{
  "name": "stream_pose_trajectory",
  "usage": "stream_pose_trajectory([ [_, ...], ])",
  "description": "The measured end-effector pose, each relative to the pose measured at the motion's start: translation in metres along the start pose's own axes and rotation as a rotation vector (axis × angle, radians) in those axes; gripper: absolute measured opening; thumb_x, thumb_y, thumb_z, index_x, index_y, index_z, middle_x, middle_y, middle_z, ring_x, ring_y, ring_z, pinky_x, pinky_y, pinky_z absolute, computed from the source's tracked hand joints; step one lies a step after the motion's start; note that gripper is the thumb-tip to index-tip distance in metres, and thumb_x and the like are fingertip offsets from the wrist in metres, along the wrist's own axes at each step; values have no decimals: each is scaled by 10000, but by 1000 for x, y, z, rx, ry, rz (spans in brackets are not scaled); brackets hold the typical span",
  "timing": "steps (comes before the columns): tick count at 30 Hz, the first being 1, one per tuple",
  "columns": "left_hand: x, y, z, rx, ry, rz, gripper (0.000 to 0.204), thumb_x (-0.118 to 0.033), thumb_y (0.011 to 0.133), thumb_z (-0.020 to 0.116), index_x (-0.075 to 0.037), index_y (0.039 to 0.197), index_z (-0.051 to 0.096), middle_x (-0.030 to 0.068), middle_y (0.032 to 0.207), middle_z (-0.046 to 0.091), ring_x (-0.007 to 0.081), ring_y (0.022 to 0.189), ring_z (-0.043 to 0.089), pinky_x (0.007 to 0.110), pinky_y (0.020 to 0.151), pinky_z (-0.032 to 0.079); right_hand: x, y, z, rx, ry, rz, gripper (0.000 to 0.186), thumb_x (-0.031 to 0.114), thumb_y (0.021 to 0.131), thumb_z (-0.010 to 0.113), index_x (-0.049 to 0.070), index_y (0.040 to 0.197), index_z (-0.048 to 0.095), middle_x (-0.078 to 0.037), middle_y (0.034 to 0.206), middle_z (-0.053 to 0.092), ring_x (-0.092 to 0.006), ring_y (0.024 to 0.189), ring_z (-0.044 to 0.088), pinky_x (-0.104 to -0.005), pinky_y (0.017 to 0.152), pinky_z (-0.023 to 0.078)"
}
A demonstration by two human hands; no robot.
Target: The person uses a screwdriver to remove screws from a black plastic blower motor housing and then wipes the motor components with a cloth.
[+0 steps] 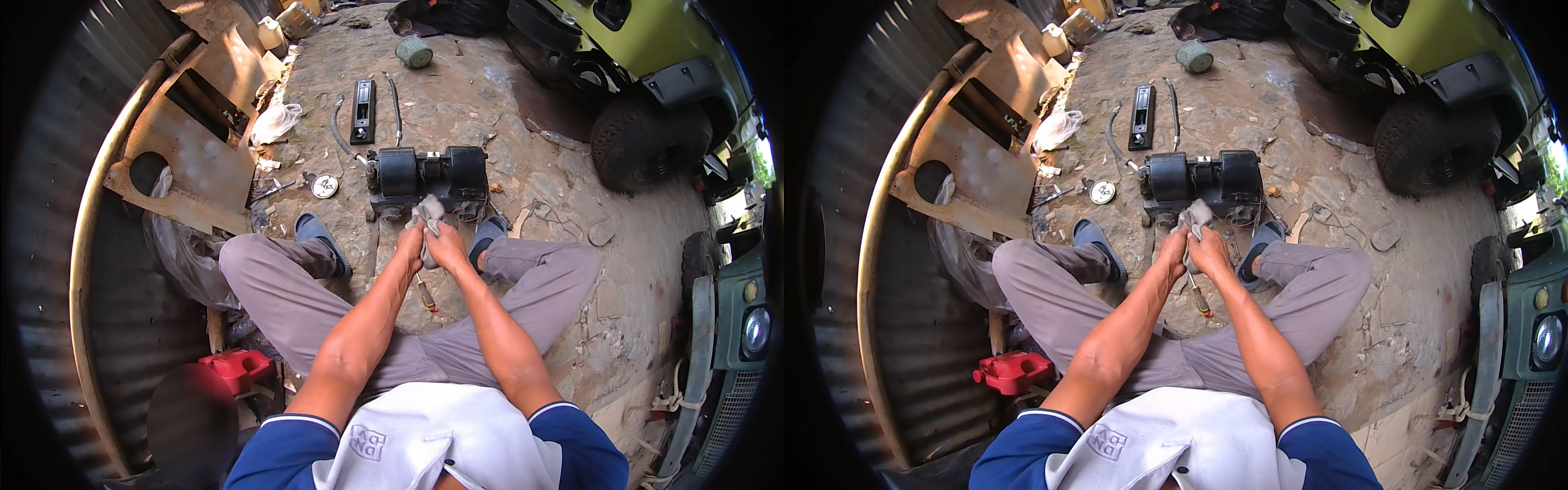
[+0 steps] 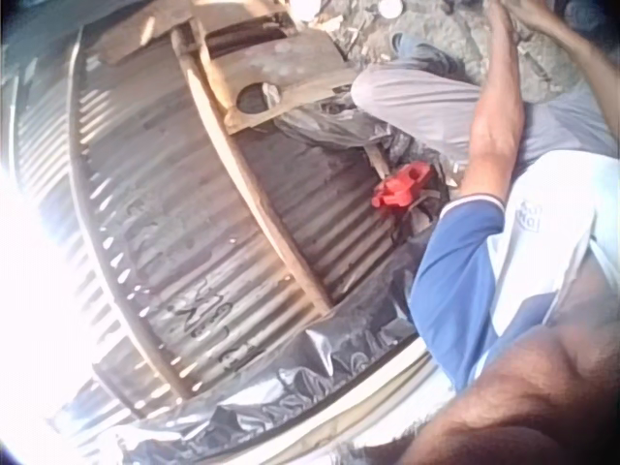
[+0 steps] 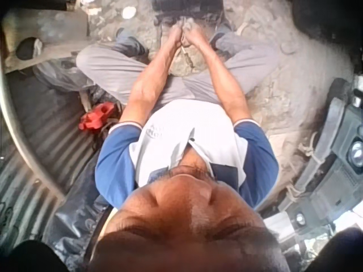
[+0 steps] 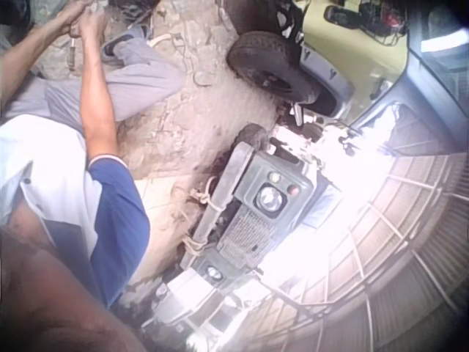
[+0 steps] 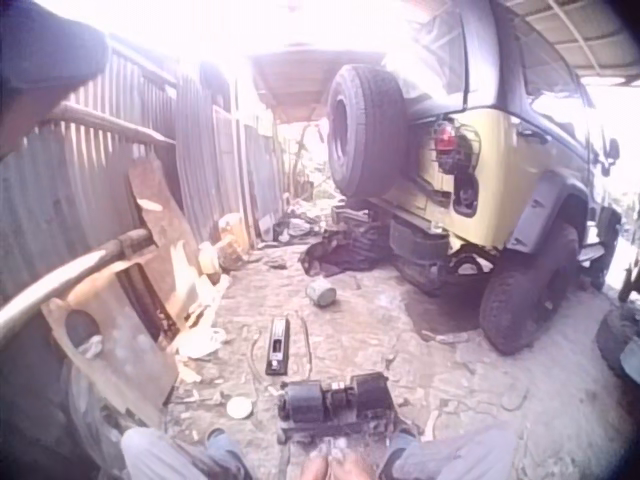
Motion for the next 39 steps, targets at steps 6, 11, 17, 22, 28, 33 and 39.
stream_pose_trajectory([
  [6, 10, -27, 19, -73, 436, -90, 746, -589, 935, 530, 83, 1252, 599, 221, 1245, 626, 287, 1115, 616, 398, 886, 489, -37, 2, -25, -106, 83, 21, 646, 467, 889, 652, 19, 1336, 522, -296, 1303, 543, -411, 1204, 536, -448, 999, 435],
  [11, -3, -28, 33, -132, 436, -17, 807, -626, 935, 482, 85, 1307, 564, 234, 1318, 585, 299, 1176, 583, 403, 930, 466, -57, 7, 23, 191, 829, 179, 745, 578, 918, 611, 34, 1407, 465, -184, 1427, 477, -264, 1330, 438, -384, 1089, 349],
  [17, -1, 2, -8, -81, -33, 197, 499, -520, 988, 450, -52, 1034, 616, 121, 1002, 636, 282, 916, 609, 423, 852, 497, -9, -17, 49, 1, 470, 16, 563, 475, 987, 539, 65, 1370, 499, -213, 1283, 594, -305, 1205, 562, -373, 1023, 415],
  [22, 21, -31, 58, 254, -123, -139, 508, -444, 1032, 401, -83, 1366, 530, 124, 1330, 587, 263, 1236, 529, 418, 1051, 399, -44, 9, -1, -316, 269, 46, 444, 423, 1000, 504, 57, 1234, 591, -225, 1176, 642, -383, 1108, 602, -422, 946, 456],
  [28, -5, -60, 71, 457, 186, -215, 712, -610, 972, 437, -72, 1439, 447, 150, 1462, 482, 188, 1283, 489, 401, 1012, 396, -97, 30, -85, -610, 204, 361, 461, 400, 961, 559, 5, 1196, 596, -244, 1202, 637, -399, 1151, 585, -447, 953, 446],
  [33, 3, -34, 45, 9, 108, -157, 773, -672, 914, 508, -75, 1402, 460, 156, 1365, 529, 245, 1208, 522, 420, 1005, 418, -75, 32, -25, -248, 114, 117, 502, 259, 870, 637, -23, 1279, 560, -289, 1167, 636, -401, 1135, 596, -461, 950, 450],
  [39, 7, -9, 15, 169, -96, -207, 825, -700, 900, 503, -47, 1405, 477, 159, 1476, 447, 289, 1328, 439, 462, 1067, 371, -39, 14, 24, 249, 535, 201, 463, 76, 840, 546, -15, 1290, 597, -140, 1112, 678, -214, 965, 644, -318, 876, 489],
])
Point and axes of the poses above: each hand's wrist, its own y-axis towards the middle knuckle, its own z-axis out of the palm, x = y × z, the point moved 8 cm from there along y, towards the middle knuckle
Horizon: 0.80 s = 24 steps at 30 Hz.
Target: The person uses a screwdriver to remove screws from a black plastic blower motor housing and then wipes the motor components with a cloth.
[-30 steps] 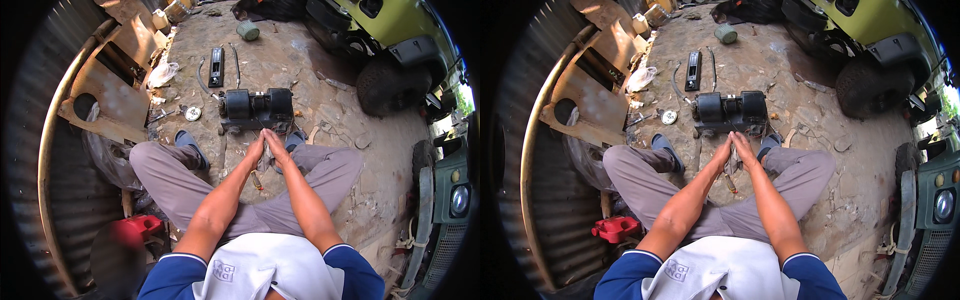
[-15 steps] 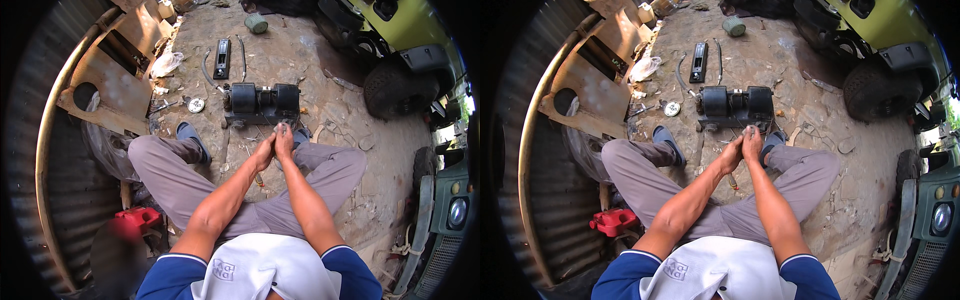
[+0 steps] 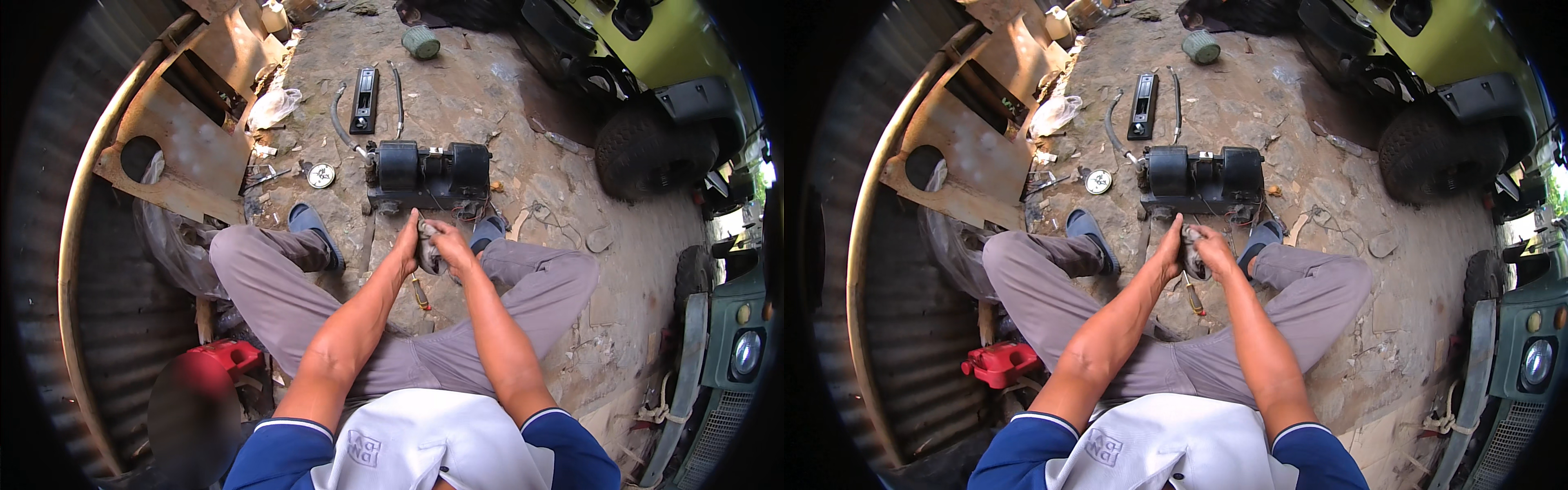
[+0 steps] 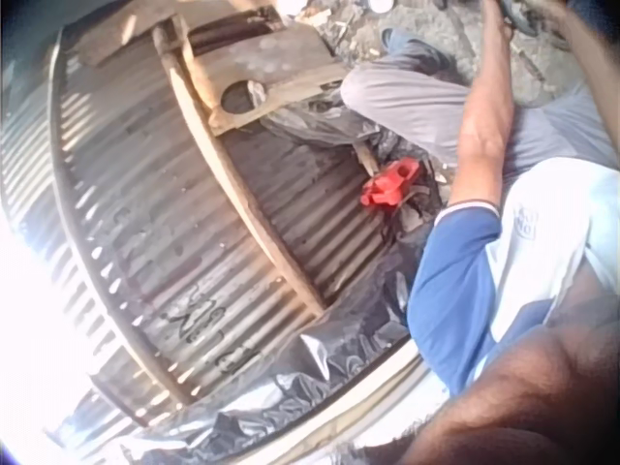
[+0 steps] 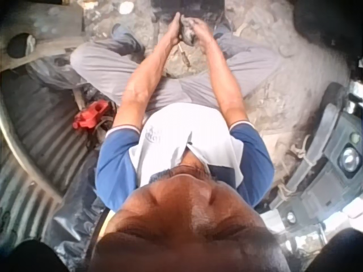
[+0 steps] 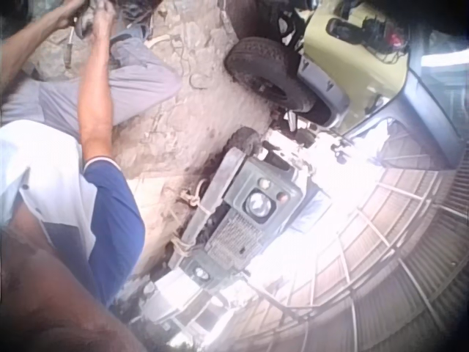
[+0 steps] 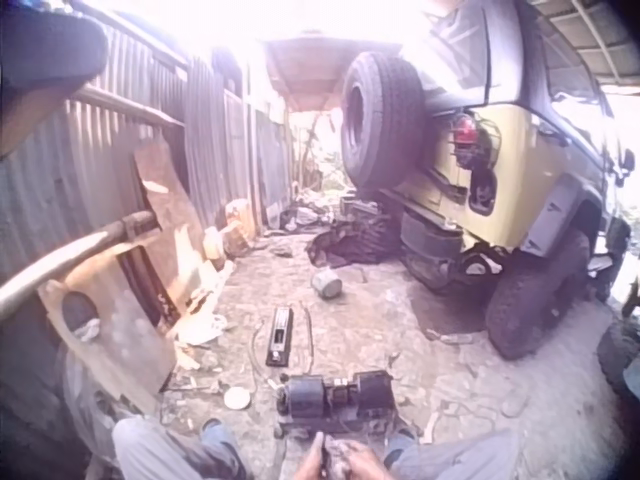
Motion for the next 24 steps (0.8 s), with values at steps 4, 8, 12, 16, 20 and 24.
stream_pose_trajectory([
  [4, -85, -43, 4, -249, 749, 98, 762, -679, 891, 547, -64, 1340, 543, 122, 1262, 597, 259, 1151, 551, 509, 932, 452, 41, 15, -46, -172, 188, -79, 446, 59, 849, 543, 3, 1286, 615, -95, 1134, 677, -164, 972, 636, -299, 867, 491],
  [8, -220, -102, 21, -120, 1093, 326, 705, -556, 929, 594, 8, 1348, 531, 150, 1265, 611, 232, 1072, 612, 367, 881, 484, 94, 42, -110, -333, 115, -256, 430, 72, 909, 551, 38, 1337, 580, -100, 1176, 667, -173, 1005, 635, -278, 887, 485],
  [12, -338, -159, -3, -394, 1055, 670, 611, -501, 952, 586, 27, 1260, 604, 131, 1097, 666, 197, 969, 626, 336, 807, 487, 131, 88, -153, -300, 44, -301, 455, 105, 923, 579, 40, 1372, 541, -140, 1212, 649, -196, 1050, 626, -301, 920, 480],
  [16, -367, -172, -53, -519, 947, 687, 584, -463, 954, 594, 18, 1284, 596, 155, 1134, 671, 211, 970, 648, 344, 818, 497, 146, 120, -154, -99, 347, -265, 491, 168, 935, 599, 50, 1402, 503, -161, 1254, 628, -220, 1103, 625, -315, 947, 488],
  [20, -378, -164, -52, -538, 1192, 739, 600, -458, 931, 634, 29, 1279, 597, 206, 1119, 690, 266, 996, 679, 361, 867, 520, 125, 158, -165, -200, -120, -258, 549, 283, 944, 598, 77, 1435, 467, -191, 1327, 583, -280, 1214, 567, -365, 1023, 447],
  [24, -384, -148, -33, -539, 1382, 733, 594, -451, 925, 642, 21, 1284, 593, 229, 1150, 680, 296, 1045, 677, 387, 892, 527, 65, 191, -185, -413, -1010, -358, 563, 390, 971, 529, 129, 1463, 449, -228, 1488, 419, -409, 1409, 343, -475, 1155, 296],
])
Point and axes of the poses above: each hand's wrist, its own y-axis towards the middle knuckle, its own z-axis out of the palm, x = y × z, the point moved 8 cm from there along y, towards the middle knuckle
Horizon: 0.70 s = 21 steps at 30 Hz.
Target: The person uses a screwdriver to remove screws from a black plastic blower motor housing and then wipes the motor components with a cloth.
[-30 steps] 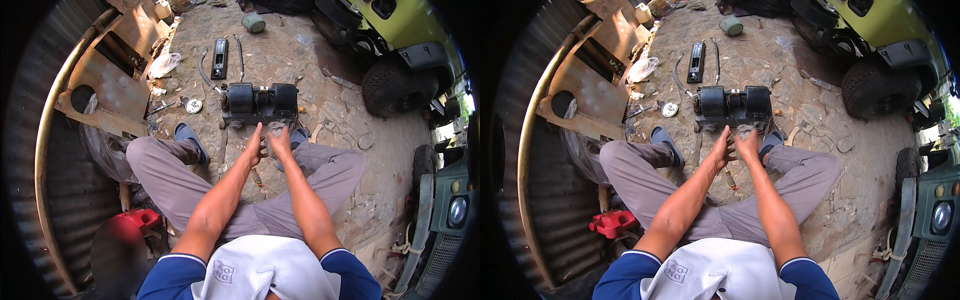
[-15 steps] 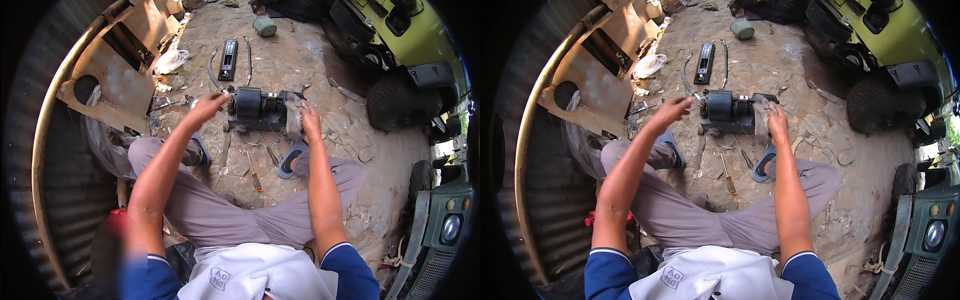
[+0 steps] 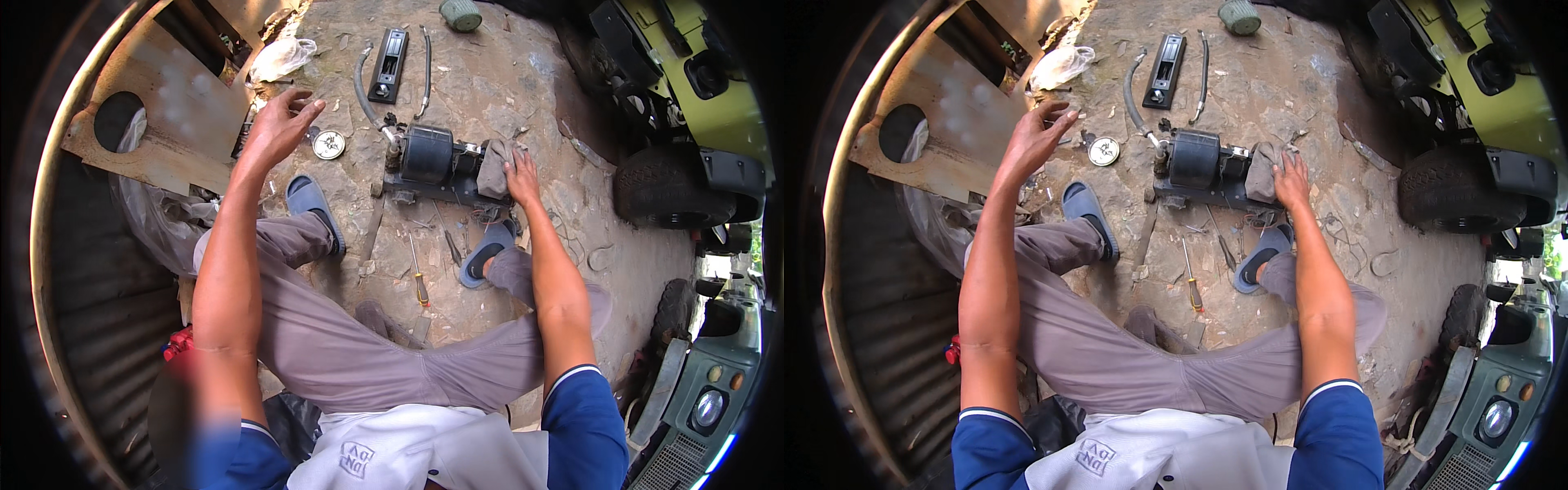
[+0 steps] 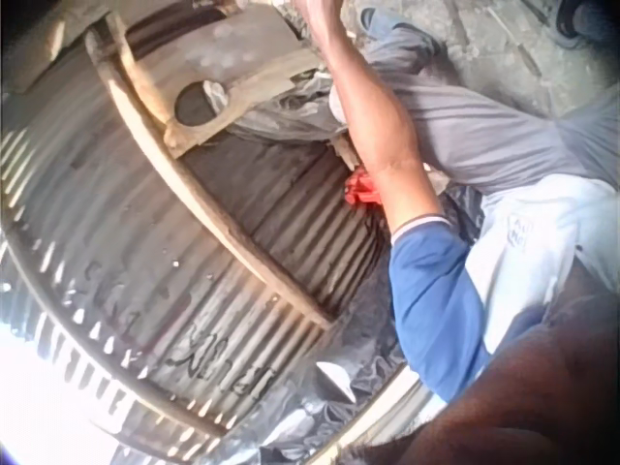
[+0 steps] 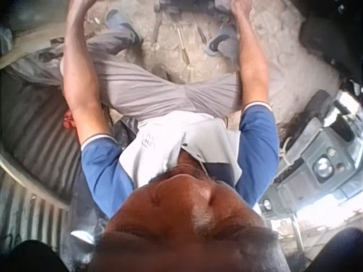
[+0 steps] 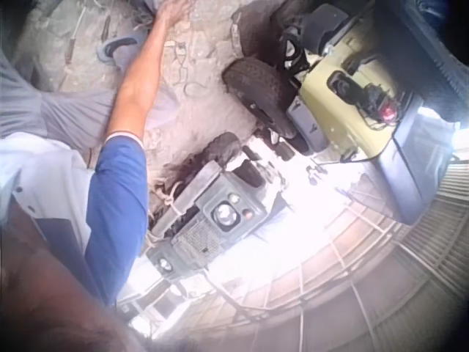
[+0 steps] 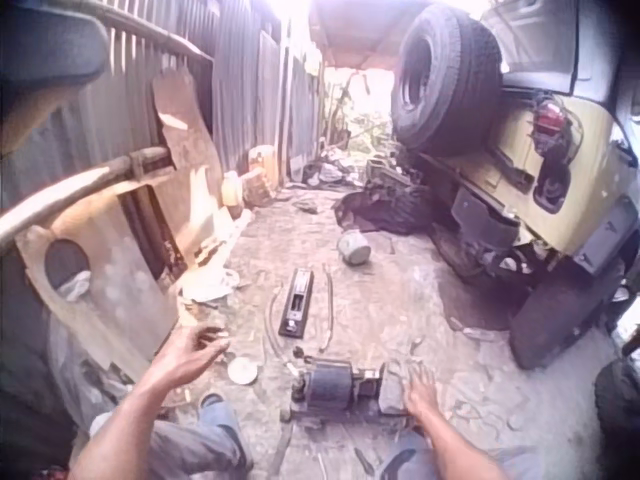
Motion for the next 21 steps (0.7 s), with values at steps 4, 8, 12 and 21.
stream_pose_trajectory([
  [4, -4, -11, -7, 33, 94, 0, 560, -434, 935, 637, -1, 1288, 596, 213, 1145, 686, 305, 1042, 676, 388, 903, 523, 38, -28, 8, -248, -151, 15, 475, 344, 984, 514, 114, 1400, 515, -204, 1494, 385, -408, 1385, 341, -501, 1123, 310],
  [8, 11, -23, -10, 49, 245, -23, 555, -414, 942, 650, 12, 1292, 583, 199, 1064, 695, 266, 974, 670, 386, 858, 518, 79, -76, -33, -613, -38, 92, 264, 259, 955, 576, 10, 1042, 580, -183, 1082, 572, -369, 1067, 508, -491, 920, 395],
  [12, -7, -25, 29, 261, 274, 11, 548, -417, 920, 663, -40, 1310, 581, 222, 1185, 659, 353, 1064, 657, 424, 896, 521, 43, -147, 134, 313, 213, 238, 255, 286, 923, 575, 48, 1013, 600, -194, 897, 668, -387, 899, 638, -442, 808, 495],
  [21, 0, -26, 41, 401, 374, -48, 556, -396, 935, 646, -46, 1353, 536, 238, 1248, 615, 354, 1167, 602, 436, 940, 500, 5, -254, 268, 566, 104, 569, 347, 341, 852, 648, 22, 991, 658, -206, 1016, 701, -374, 982, 664, -453, 849, 510],
])
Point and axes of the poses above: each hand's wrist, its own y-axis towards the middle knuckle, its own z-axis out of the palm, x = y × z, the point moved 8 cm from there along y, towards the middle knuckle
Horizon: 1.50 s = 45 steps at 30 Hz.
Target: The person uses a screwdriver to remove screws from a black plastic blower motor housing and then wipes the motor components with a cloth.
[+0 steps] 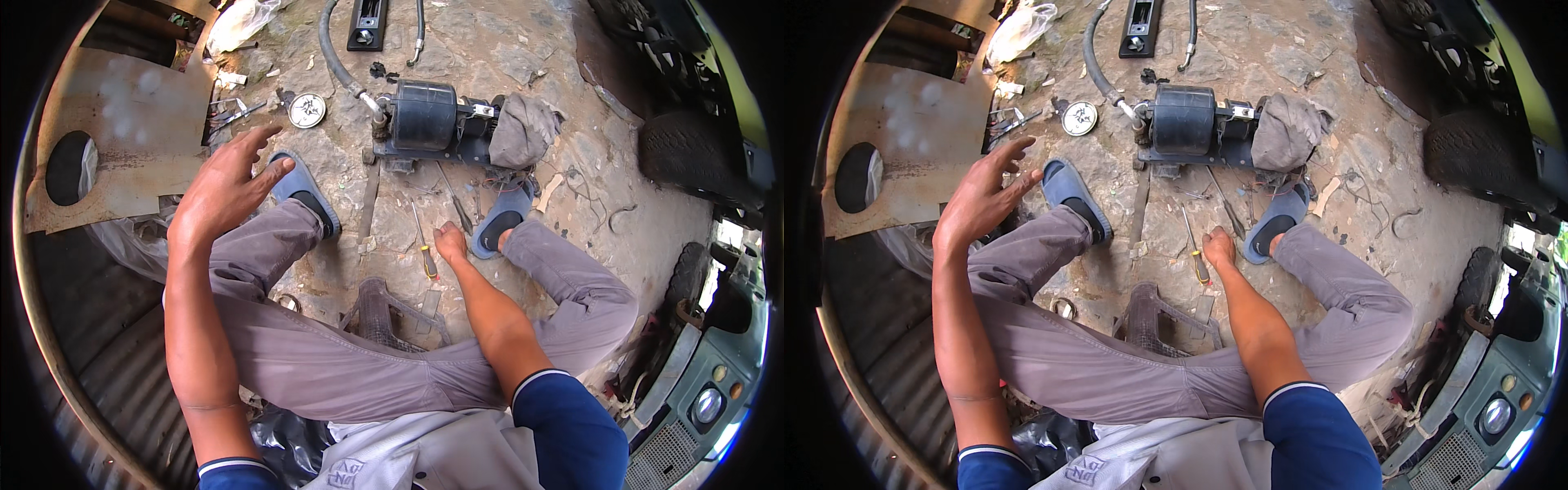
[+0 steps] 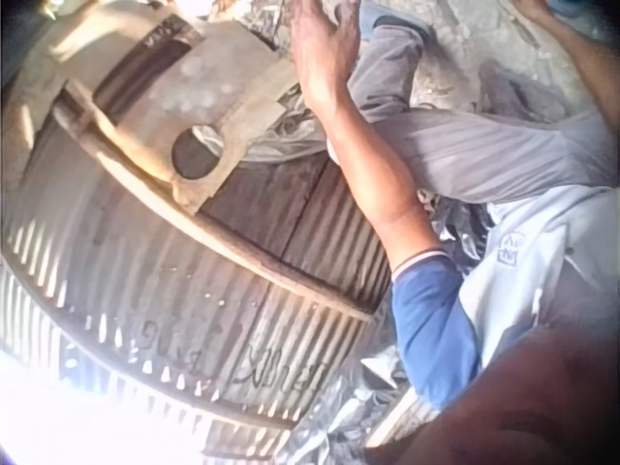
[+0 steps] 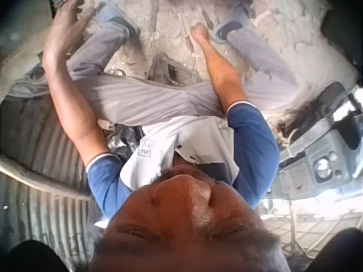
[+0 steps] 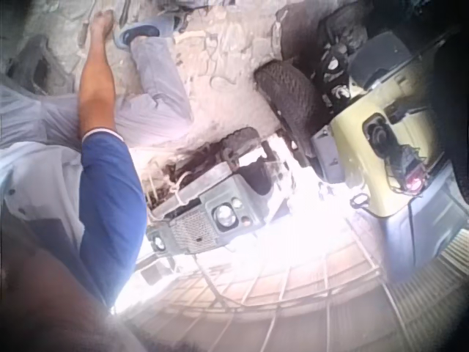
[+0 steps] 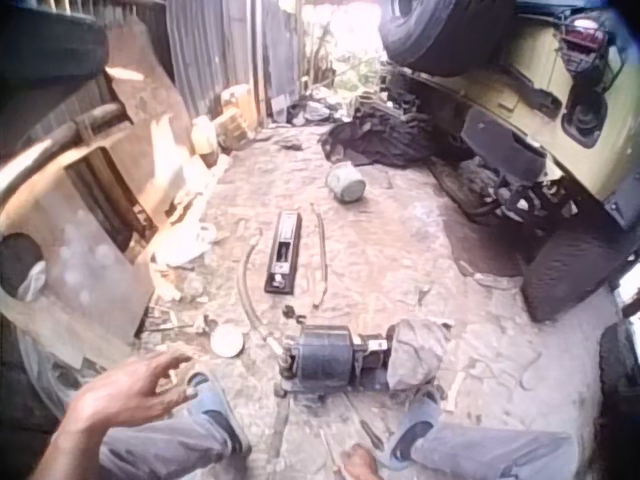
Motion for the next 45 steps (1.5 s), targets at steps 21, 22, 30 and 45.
stream_pose_trajectory([
  [21, 55, 16, -16, -36, 0, -81, 460, -325, 979, 591, -60, 1352, 541, 208, 1159, 657, 325, 1056, 648, 411, 897, 506, 50, -50, -15, 294, -312, -147, 493, 373, 839, 652, 3, 1157, 583, -277, 1138, 647, -410, 1089, 624, -465, 937, 493],
  [22, 56, 17, -16, -34, 9, -79, 434, -299, 978, 583, -43, 1327, 557, 207, 1160, 663, 328, 1069, 648, 407, 910, 503, 69, -55, -33, 286, -354, -210, 472, 360, 853, 642, -1, 1151, 581, -281, 1136, 646, -412, 1091, 622, -467, 935, 492],
  [30, 89, 66, 41, 138, 234, -107, 334, -250, 883, 640, -3, 1101, 695, 232, 1074, 695, 357, 1038, 664, 421, 912, 504, 200, -171, -262, 273, -484, -619, 365, 302, 865, 668, -2, 1064, 636, -229, 1014, 689, -411, 977, 651, -482, 862, 506],
  [45, 229, 186, 210, -100, -82, -475, 281, -188, 819, 636, -31, 1031, 733, 251, 1085, 683, 390, 1064, 652, 452, 908, 521, 185, -189, -234, 410, -597, -702, 248, 213, 849, 661, 10, 980, 605, -223, 853, 681, -409, 811, 672, -495, 711, 527],
])
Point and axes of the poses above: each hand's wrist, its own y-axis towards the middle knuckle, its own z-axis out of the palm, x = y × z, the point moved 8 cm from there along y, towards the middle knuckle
